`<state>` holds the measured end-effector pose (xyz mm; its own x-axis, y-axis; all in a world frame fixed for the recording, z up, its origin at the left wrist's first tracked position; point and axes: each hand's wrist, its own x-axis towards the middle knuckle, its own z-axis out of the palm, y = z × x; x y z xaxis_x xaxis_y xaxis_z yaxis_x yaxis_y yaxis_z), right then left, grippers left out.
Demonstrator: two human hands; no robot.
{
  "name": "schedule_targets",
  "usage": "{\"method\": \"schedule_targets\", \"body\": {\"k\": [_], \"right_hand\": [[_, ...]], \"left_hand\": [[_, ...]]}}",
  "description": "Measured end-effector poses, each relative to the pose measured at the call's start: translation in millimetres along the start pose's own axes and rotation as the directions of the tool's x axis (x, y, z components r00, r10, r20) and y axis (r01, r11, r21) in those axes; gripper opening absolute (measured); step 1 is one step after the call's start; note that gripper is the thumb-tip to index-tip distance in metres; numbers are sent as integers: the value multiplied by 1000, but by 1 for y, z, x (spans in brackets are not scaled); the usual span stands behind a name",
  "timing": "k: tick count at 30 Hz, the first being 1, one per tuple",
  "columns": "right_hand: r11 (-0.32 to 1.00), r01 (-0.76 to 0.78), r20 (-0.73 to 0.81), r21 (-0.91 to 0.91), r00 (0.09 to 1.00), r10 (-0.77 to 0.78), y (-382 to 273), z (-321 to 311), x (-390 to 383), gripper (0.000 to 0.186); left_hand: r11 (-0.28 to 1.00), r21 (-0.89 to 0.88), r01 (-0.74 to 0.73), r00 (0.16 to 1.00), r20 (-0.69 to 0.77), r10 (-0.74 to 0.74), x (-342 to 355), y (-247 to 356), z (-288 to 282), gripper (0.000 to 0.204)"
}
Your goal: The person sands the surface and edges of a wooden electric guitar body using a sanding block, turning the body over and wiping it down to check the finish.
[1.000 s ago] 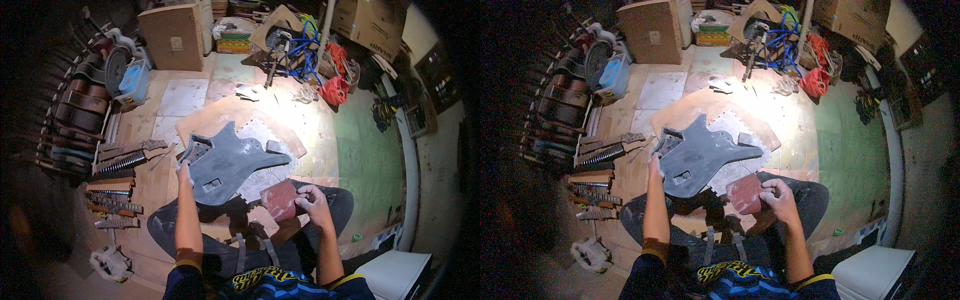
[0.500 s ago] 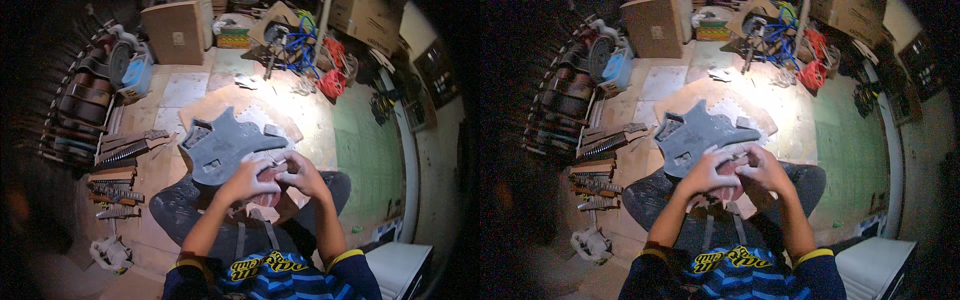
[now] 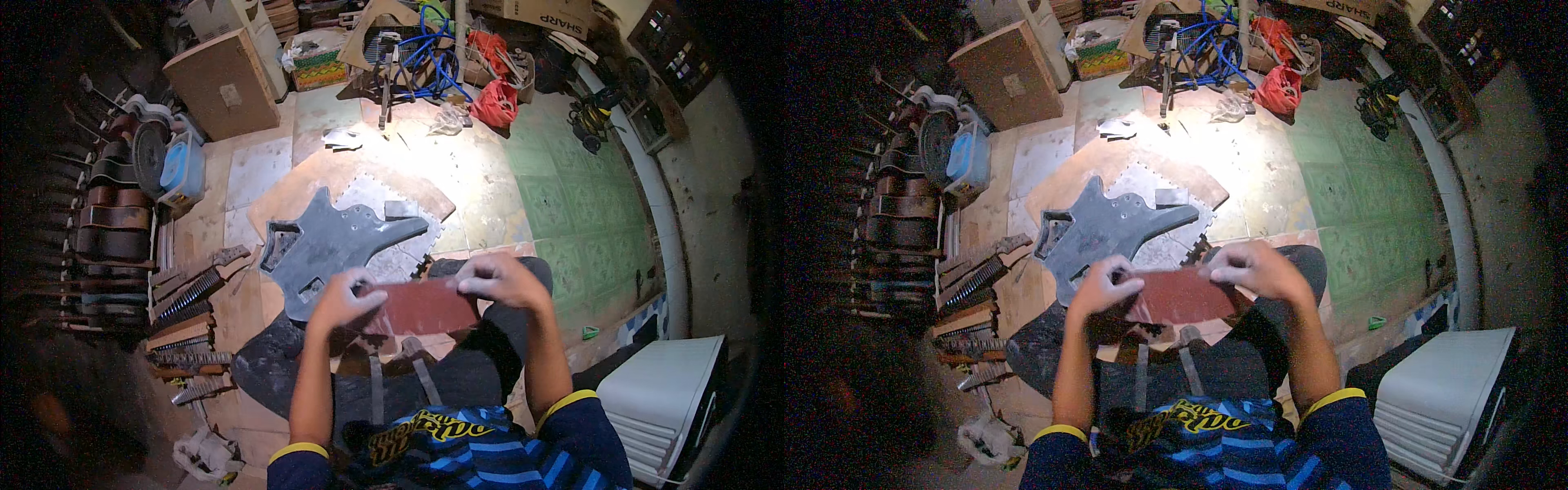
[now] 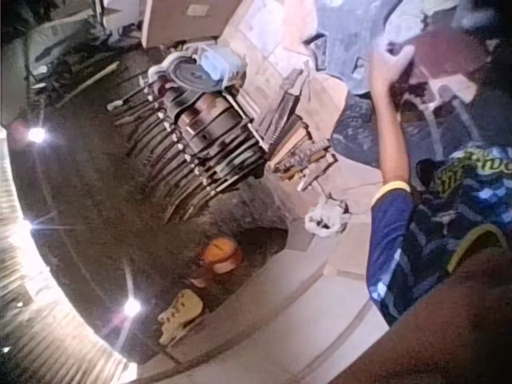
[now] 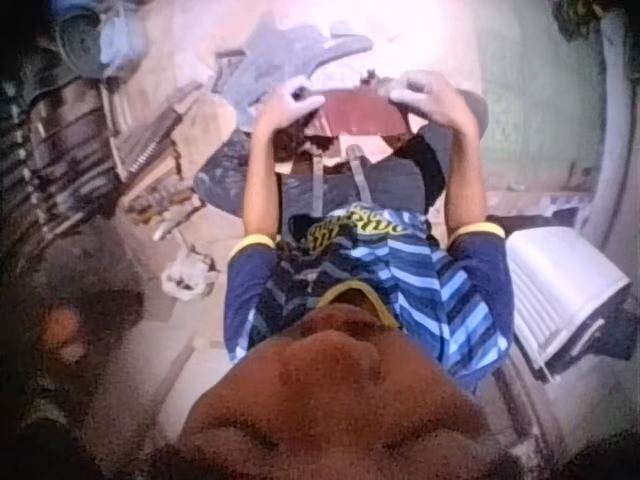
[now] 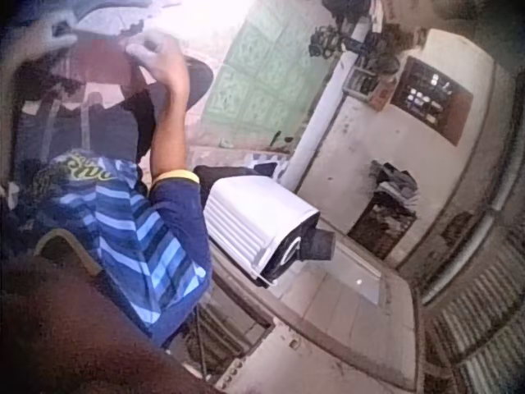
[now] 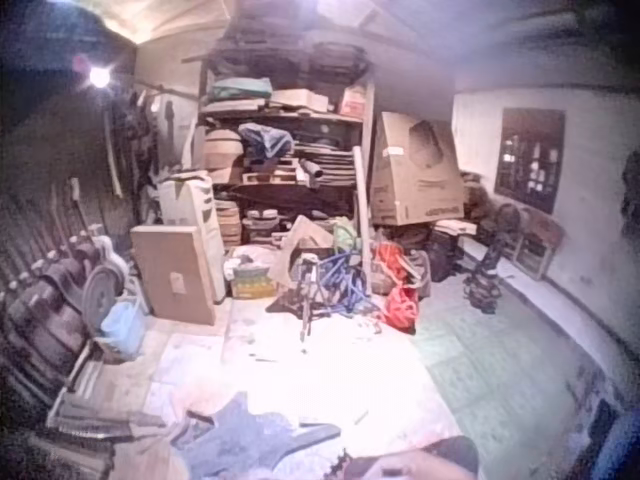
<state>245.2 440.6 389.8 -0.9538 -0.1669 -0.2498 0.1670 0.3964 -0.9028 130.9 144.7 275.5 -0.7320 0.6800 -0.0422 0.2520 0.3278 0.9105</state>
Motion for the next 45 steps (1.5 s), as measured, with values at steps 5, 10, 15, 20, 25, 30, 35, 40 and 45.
{"method": "schedule_targets", "body": {"k": [5, 10, 15, 20, 25, 30, 35, 40, 45], "right_hand": [[997, -3, 58, -75, 998, 7, 34, 35, 6, 21], [994, -77, -41, 77, 996, 80, 57, 52, 12, 17], [987, -96, -117, -128, 990, 81, 58, 63, 9, 15], [952, -56, -185, -302, 983, -1, 68, 79, 11, 19], [913, -131, -194, -386, 979, 58, 82, 94, 16, 20], [898, -87, -171, -432, 985, 13, 101, 104, 20, 30], [885, -104, -66, -453, 994, 83, 104, 114, 24, 22], [894, -39, 50, -445, 996, 69, 140, 118, 25, 21], [871, -276, 98, -406, 935, 341, 158, 125, 32, 25]], "left_hand": [[960, -273, -61, 946, 290, 142, -6, 22, 40, 34], [818, -575, -1, 976, 178, 126, -21, -3, 54, 43], [980, -162, 112, 991, 93, -98, -17, 29, 68, 33], [999, 33, -19, 998, 55, 18, -15, 21, 79, 26], [974, 158, -163, 985, -24, 169, -22, 6, 99, 22], [965, 210, -159, 984, -44, 171, -34, 3, 106, 21], [939, 332, -94, 984, -111, 138, -44, -33, 131, 23], [951, 299, -79, 997, 2, 82, -49, -54, 143, 22], [979, 201, -40, 999, 13, 38, -54, -71, 146, 24]]}}
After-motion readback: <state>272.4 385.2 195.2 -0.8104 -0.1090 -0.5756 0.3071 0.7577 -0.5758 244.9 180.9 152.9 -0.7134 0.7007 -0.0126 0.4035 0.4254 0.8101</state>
